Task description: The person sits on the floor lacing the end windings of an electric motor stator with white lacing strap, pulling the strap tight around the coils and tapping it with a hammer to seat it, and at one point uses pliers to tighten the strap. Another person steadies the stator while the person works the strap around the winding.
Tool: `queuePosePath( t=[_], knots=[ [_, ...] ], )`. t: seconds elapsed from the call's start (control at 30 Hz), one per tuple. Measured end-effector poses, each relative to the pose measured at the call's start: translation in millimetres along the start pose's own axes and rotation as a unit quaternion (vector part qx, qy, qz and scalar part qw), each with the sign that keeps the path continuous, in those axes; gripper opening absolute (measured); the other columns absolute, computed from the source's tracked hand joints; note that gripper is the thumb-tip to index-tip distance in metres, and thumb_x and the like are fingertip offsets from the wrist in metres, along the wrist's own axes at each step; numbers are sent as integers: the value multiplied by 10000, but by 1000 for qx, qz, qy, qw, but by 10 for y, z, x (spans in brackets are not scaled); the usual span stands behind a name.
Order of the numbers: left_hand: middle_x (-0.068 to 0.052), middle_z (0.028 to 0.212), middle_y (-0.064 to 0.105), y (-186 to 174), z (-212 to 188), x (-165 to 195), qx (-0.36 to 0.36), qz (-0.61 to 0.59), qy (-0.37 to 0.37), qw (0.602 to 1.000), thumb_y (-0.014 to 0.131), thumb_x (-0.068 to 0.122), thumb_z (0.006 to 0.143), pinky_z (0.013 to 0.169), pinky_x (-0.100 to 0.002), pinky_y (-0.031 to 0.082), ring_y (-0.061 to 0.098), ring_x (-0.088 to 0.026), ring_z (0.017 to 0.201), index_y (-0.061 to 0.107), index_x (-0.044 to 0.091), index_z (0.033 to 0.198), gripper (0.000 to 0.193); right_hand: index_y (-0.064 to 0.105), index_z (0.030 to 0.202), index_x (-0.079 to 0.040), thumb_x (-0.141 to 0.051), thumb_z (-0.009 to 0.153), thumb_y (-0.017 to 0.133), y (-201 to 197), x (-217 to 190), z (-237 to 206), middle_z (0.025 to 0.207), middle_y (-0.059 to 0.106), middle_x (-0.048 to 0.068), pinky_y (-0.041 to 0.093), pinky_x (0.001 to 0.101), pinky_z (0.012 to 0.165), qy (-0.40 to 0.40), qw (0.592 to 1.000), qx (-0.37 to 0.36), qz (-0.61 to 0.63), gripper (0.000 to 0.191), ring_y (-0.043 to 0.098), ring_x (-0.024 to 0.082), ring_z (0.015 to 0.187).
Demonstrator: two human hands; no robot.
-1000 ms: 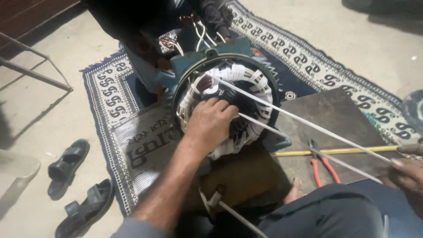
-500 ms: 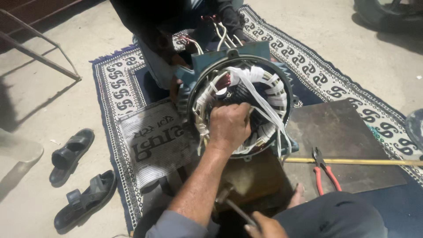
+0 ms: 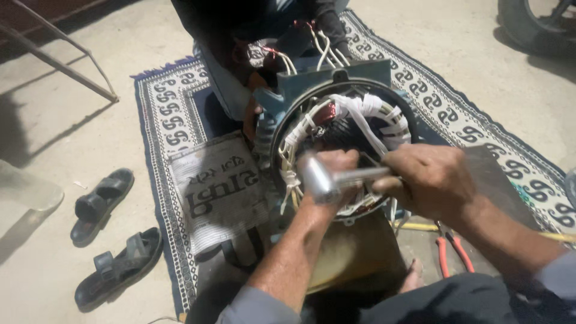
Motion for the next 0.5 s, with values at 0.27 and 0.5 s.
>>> queuePosePath(
  t=[0.27, 0.5],
  knots=[
    [-91, 748, 701, 33, -111, -3, 78, -89, -2, 993, 703, 99, 765, 677, -422, 557, 706, -301, 734, 683, 111, 808, 49, 562, 872, -86, -527, 1160, 420, -31, 129, 141, 689, 567, 56, 458, 363, 491, -112, 988, 102, 17, 545, 578, 202, 559],
    [-103, 753, 719, 60, -45, 44, -2, -5, -15, 1000, 785, 148, 670, 645, -437, 564, 709, -311, 699, 718, 120, 772, 125, 591, 835, -88, -453, 1066, 605, -69, -29, 168, 710, 592, 71, 470, 407, 526, -17, 996, 71, -48, 432, 627, 268, 614]
  ],
)
Point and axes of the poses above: each hand's wrist, its own z-axis towards the middle knuckle, its own y-axis out of the palm, x = y × z, the point moved 3 cm from there along z, towards the middle knuckle
